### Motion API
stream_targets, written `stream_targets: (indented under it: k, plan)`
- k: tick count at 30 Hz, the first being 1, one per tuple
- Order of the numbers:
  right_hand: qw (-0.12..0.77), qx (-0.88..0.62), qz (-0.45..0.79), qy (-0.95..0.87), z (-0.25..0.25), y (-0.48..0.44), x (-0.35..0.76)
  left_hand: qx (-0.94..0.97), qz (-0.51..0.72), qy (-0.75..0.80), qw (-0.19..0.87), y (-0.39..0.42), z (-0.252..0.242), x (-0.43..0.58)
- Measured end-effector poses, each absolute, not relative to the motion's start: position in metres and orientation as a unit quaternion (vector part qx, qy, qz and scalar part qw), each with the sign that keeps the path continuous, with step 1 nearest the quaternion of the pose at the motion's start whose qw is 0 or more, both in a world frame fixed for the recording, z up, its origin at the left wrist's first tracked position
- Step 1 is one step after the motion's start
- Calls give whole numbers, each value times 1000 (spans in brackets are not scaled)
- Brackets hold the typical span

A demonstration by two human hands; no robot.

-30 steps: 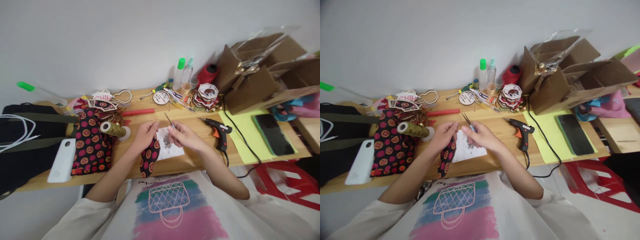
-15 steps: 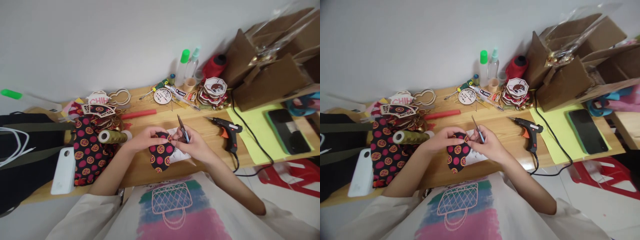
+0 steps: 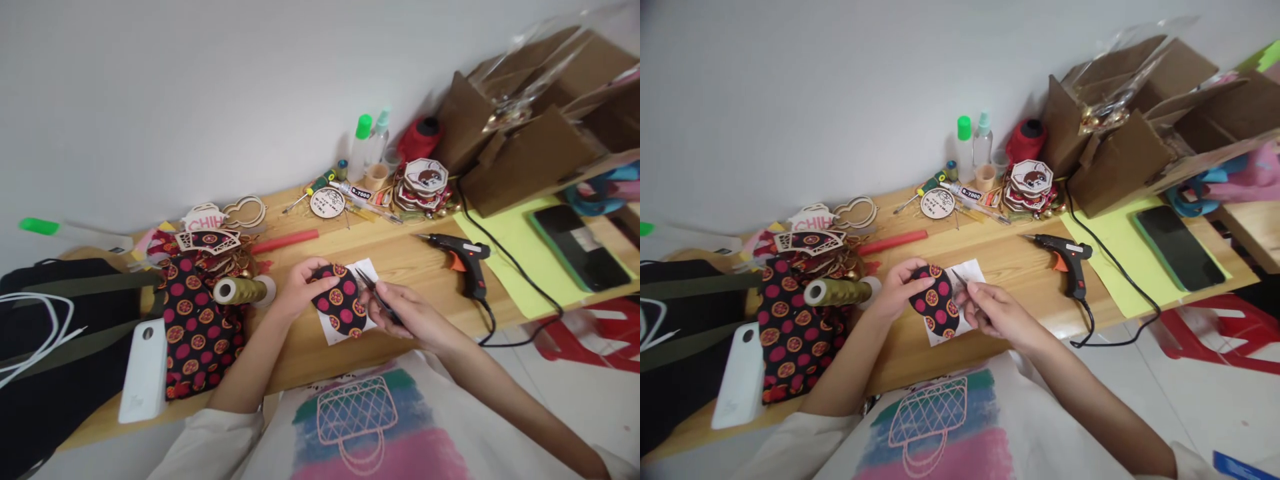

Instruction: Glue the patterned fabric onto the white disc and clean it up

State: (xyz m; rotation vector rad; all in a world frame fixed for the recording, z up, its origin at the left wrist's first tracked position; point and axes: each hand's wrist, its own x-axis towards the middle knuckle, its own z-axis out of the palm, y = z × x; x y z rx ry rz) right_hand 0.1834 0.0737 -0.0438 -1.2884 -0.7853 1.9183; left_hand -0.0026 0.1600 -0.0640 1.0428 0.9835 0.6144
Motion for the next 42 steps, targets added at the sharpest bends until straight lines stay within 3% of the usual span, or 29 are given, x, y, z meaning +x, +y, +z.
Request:
stream_targets:
  k: [29,36,42]
  plan:
    - [346,-467,771,-260,-45,55,184,461,253,420,740,147,-62,0]
    - [318,-513,705,-372,-49,62,187,458,285,414,733,148,-62,0]
    - [292,-579,547,-530,-44,90,197,426,320,408,742,150,-60,-3]
